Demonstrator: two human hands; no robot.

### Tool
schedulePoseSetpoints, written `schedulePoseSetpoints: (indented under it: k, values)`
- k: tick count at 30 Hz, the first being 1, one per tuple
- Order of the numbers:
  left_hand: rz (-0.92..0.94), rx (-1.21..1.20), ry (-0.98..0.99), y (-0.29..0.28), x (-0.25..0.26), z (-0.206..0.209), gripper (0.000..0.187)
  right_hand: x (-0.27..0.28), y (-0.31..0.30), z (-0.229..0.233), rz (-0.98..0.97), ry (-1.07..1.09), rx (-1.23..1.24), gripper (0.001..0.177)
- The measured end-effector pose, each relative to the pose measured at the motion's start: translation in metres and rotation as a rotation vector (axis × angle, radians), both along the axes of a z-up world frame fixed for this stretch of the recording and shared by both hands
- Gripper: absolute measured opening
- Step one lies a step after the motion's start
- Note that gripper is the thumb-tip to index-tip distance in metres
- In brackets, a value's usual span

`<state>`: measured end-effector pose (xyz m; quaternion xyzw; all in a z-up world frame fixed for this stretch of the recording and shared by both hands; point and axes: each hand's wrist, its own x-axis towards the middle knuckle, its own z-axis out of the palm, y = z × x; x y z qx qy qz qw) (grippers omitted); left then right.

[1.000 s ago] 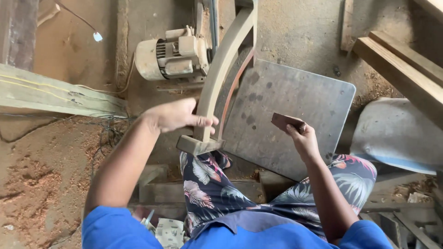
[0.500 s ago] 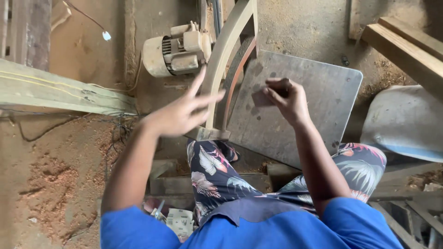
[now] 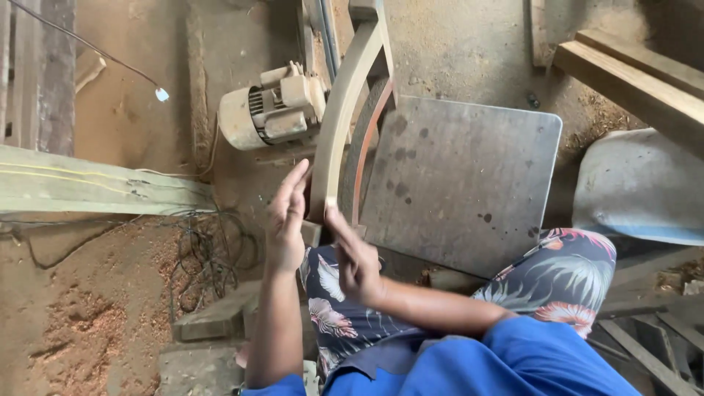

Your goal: Sanding a curved wooden furniture component using a belt sander and manual sandpaper.

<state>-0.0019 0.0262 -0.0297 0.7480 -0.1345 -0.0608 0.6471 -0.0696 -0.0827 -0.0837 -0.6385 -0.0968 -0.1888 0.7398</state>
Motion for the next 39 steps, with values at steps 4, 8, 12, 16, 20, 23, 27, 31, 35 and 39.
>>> schedulePoseSetpoints:
  k: [4, 8, 12, 16, 20, 23, 27, 31, 35, 39]
  values:
    - [0.022, 0.021, 0.028, 0.002, 0.001, -0.004, 0.05, 0.149, -0.02, -0.055, -0.259, -0.136, -0.013, 0.051]
    - [0.046, 0.048, 0.057, -0.004, 0.004, -0.002, 0.052, 0.227, -0.045, -0.076, -0.5, 0.071, 0.019, 0.068]
    - [0.069, 0.054, -0.036, -0.007, 0.0, 0.001, 0.046, 0.078, -0.001, 0.005, -0.339, -0.061, 0.201, 0.041]
    - [0.065, 0.036, 0.019, -0.002, 0.0, -0.005, 0.048, 0.048, -0.002, -0.01, -0.136, -0.069, 0.013, 0.054]
    - [0.042, 0.031, 0.011, 0.006, 0.0, -0.008, 0.047, 0.206, -0.042, -0.083, -0.447, -0.067, -0.076, 0.048]
    - [0.042, 0.036, -0.016, 0.002, 0.003, -0.012, 0.044, 0.245, -0.051, -0.095, -0.567, 0.01, -0.013, 0.043]
    - [0.056, 0.006, -0.018, 0.0, 0.002, -0.011, 0.045, 0.073, -0.003, 0.01, -0.322, 0.016, 0.238, 0.044]
    - [0.083, 0.001, 0.025, 0.004, -0.002, -0.009, 0.045, 0.026, 0.007, -0.012, -0.037, 0.019, 0.104, 0.067]
    - [0.072, -0.002, 0.012, 0.008, 0.001, -0.015, 0.045, 0.178, -0.023, -0.076, -0.244, -0.141, 0.083, 0.059]
    - [0.056, -0.004, -0.005, 0.006, 0.0, -0.012, 0.044, 0.242, -0.056, -0.082, -0.442, -0.13, 0.172, 0.048]
